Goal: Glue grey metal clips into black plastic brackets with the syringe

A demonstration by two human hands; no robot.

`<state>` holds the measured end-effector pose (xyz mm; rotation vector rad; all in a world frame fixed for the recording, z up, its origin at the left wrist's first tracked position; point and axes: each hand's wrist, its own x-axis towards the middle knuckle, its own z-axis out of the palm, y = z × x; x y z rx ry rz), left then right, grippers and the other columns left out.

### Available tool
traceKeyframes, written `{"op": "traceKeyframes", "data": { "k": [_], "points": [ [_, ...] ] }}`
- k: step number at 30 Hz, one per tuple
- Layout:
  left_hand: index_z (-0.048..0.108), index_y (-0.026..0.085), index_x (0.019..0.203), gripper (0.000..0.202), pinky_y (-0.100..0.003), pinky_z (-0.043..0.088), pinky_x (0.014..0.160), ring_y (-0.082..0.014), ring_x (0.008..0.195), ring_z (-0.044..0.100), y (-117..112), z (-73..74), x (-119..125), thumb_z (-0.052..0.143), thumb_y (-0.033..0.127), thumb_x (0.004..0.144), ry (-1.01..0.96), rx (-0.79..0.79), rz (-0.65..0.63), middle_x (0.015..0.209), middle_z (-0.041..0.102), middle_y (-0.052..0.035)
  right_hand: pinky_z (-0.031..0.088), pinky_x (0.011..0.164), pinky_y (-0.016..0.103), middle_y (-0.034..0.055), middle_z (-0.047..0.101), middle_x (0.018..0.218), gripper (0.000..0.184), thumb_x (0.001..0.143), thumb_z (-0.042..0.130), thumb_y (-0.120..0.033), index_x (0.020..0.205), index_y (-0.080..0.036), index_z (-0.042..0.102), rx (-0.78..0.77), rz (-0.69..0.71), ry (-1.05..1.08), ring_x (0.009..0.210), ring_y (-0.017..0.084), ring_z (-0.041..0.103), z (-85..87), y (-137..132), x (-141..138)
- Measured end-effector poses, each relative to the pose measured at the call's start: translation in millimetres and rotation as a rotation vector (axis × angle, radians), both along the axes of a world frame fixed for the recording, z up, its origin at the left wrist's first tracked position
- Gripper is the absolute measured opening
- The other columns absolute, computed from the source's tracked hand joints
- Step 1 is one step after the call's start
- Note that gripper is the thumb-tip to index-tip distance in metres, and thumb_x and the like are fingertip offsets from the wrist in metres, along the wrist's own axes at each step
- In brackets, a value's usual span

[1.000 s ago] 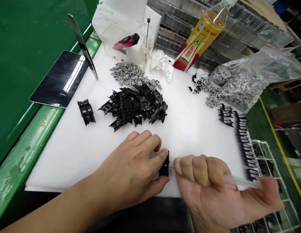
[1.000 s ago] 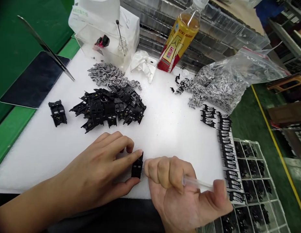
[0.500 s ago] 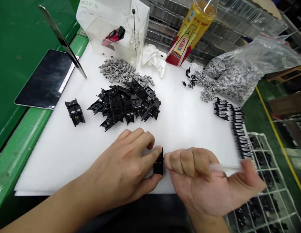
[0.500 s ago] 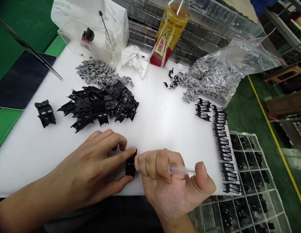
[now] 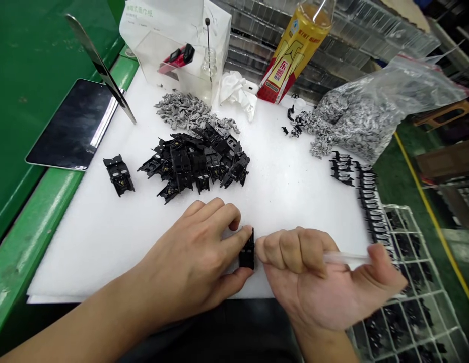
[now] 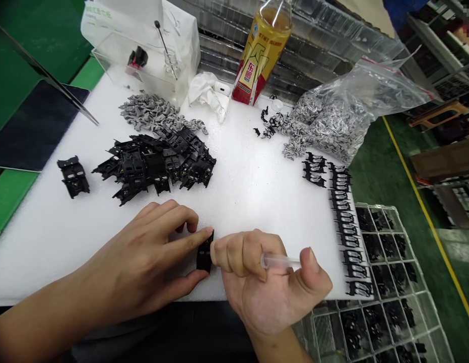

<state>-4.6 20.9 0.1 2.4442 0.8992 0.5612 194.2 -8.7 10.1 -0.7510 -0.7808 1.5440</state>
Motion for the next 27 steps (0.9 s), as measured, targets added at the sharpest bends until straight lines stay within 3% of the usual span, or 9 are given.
{"op": "traceKeyframes", "data": {
  "k": [27],
  "points": [
    [0.07, 0.017, 0.117, 0.026, -0.043, 0.039, 0.08, -0.0254, 0.096, 0.051, -0.8, 3.0, -0.2, 0.066, 0.036, 0.099, 0.004, -0.033, 0.004, 0.11, 0.057, -0.0076, 0.03, 0.057, 0.038, -0.0063, 0.025, 0.053, 0.063, 0.09, 0.034, -0.081, 0.063, -0.024, 0.033, 0.049, 0.03, 0.029, 0.05, 0.013, 0.026, -6.4, -4.4, 5.1]
  ]
}}
